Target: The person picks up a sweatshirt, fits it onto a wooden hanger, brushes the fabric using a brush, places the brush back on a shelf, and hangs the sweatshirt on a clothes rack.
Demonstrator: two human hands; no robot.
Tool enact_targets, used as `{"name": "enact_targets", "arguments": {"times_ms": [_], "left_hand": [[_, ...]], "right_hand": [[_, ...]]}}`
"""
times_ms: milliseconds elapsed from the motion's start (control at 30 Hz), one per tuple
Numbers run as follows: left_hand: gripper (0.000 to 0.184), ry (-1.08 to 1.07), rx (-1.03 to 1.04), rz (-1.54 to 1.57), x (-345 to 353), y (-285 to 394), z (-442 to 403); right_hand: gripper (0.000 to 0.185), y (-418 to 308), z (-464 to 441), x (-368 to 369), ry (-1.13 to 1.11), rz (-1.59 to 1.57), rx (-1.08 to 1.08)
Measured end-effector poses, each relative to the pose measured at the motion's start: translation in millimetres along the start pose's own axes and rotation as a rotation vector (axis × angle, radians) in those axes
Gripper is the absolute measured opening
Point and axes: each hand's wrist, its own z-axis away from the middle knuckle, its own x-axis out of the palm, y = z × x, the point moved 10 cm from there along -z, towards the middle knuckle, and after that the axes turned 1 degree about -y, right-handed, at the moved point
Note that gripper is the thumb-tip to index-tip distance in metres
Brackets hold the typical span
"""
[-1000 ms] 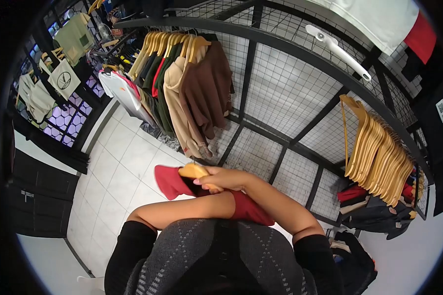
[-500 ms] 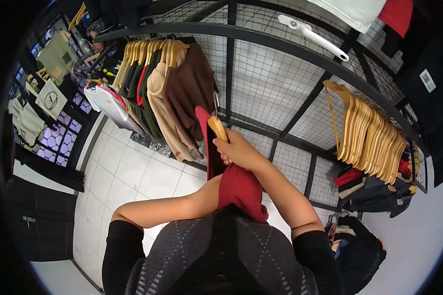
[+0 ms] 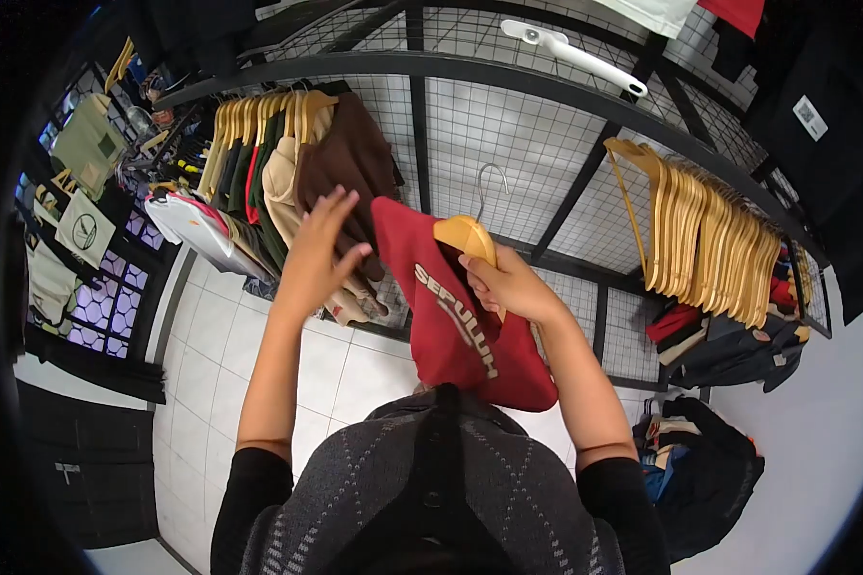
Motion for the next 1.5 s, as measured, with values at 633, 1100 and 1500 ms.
{"name": "enact_targets", "arguments": {"times_ms": [633, 1100, 1500], "left_hand": [[0.025, -0.188, -0.14, 0.838, 104, -36, 25], [0.02, 0.129, 0.019, 0.529, 35, 7, 19], [0.026, 0.494, 0.152, 0.18, -33, -6, 17]], "right_hand": [[0.026, -25, 30, -22, 0.183, 0.53, -0.281], [0.025, -107, 43, -7, 0.122, 0.601, -0.299], [0.023, -126, 75, -33, 0.321, 0.45, -0.453]]}}
